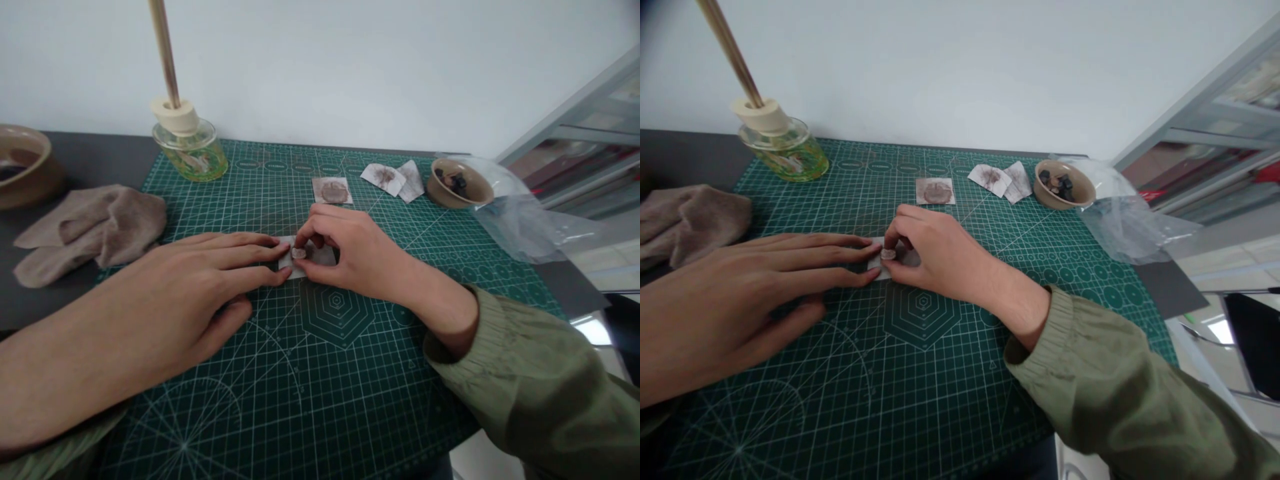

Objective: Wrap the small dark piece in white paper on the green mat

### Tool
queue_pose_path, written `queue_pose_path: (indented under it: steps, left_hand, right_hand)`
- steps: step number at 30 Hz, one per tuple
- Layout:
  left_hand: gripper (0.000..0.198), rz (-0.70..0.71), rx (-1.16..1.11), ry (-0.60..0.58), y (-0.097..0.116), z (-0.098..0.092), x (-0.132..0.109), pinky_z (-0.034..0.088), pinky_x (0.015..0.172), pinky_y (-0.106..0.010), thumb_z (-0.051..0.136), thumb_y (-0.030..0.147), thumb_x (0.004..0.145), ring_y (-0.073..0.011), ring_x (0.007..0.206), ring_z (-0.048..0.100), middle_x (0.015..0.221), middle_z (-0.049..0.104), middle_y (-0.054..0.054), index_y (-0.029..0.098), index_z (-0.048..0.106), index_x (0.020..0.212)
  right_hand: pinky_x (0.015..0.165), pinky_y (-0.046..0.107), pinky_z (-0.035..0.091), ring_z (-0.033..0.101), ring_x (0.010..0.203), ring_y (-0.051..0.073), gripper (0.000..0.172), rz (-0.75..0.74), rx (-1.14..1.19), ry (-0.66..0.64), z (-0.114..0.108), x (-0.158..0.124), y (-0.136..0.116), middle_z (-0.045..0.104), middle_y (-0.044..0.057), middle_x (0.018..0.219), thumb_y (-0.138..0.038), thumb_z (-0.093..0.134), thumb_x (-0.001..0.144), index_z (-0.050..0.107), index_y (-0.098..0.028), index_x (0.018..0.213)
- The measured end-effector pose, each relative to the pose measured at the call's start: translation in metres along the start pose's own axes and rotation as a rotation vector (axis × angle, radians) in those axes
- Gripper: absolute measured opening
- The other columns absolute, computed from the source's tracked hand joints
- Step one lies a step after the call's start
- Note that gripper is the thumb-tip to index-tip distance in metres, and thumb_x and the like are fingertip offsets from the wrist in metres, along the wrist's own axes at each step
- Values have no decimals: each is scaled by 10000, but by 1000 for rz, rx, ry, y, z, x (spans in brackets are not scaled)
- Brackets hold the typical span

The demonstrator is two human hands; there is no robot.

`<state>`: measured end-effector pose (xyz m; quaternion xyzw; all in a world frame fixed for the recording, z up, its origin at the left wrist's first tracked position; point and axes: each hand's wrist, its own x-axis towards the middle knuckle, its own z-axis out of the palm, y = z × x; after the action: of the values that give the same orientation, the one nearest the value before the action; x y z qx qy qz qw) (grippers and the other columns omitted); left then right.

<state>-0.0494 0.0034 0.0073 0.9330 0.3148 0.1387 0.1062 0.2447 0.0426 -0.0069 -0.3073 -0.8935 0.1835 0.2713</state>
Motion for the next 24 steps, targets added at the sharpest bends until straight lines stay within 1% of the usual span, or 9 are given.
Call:
queue_pose_path:
  steps: [2,5,9,13,15,17,20,24]
  left_hand:
    - [472,2,-3,-4,0,1,0,600,1307,-640,553,317,1049,-387,1477,763,1661,749,18,415,837,1413]
    - [467,5,10,-1,1,0,2,603,1297,-660,530,299,1054,-395,1461,774,1639,765,-9,379,852,1381]
    - [460,25,30,1,3,-1,4,614,1287,-664,509,306,1069,-401,1439,788,1611,784,-48,335,865,1358]
    - [473,4,0,15,1,-2,1,610,1298,-656,563,294,1053,-403,1461,773,1633,770,-18,383,843,1424]
    - [511,5,-3,9,0,-1,1,619,1288,-657,565,278,1046,-403,1465,771,1651,756,-12,397,817,1474]
    - [524,16,2,-1,-1,0,2,631,1274,-661,554,268,1045,-405,1464,772,1665,744,-27,383,806,1490]
    - [509,14,-16,-7,1,0,3,623,1282,-668,563,258,1038,-405,1461,774,1664,745,-37,367,818,1465]
    - [495,-1,-20,11,2,-1,3,617,1299,-623,558,231,1034,-377,1465,774,1648,760,-24,358,839,1421]
  right_hand:
    - [758,329,478,646,838,192,55,4,10,-18,-2,-5,-3,743,51,1005,-228,774,1024,762,-177,1042]
    - [724,320,461,623,798,183,70,22,-10,-7,-9,-13,-2,724,41,969,-244,780,1038,766,-177,1050]
    - [718,322,448,600,768,176,85,28,-50,28,-8,-8,3,709,38,935,-228,794,1015,780,-149,1044]
    - [765,328,473,644,837,192,64,31,-8,-2,1,1,-1,737,58,1003,-222,764,1028,761,-159,1038]
    - [784,329,483,662,874,199,56,29,13,-26,2,-2,-6,746,66,1038,-216,764,1035,752,-162,1049]
    - [775,325,480,658,873,197,62,26,19,-35,0,-8,-9,748,62,1050,-216,781,1033,746,-171,1059]
    - [737,317,462,630,822,185,80,39,3,-27,-6,-15,-7,736,48,1013,-231,798,1028,754,-172,1061]
    - [731,319,462,626,809,182,81,50,-18,4,-6,-10,-1,736,50,992,-231,790,1028,765,-160,1057]
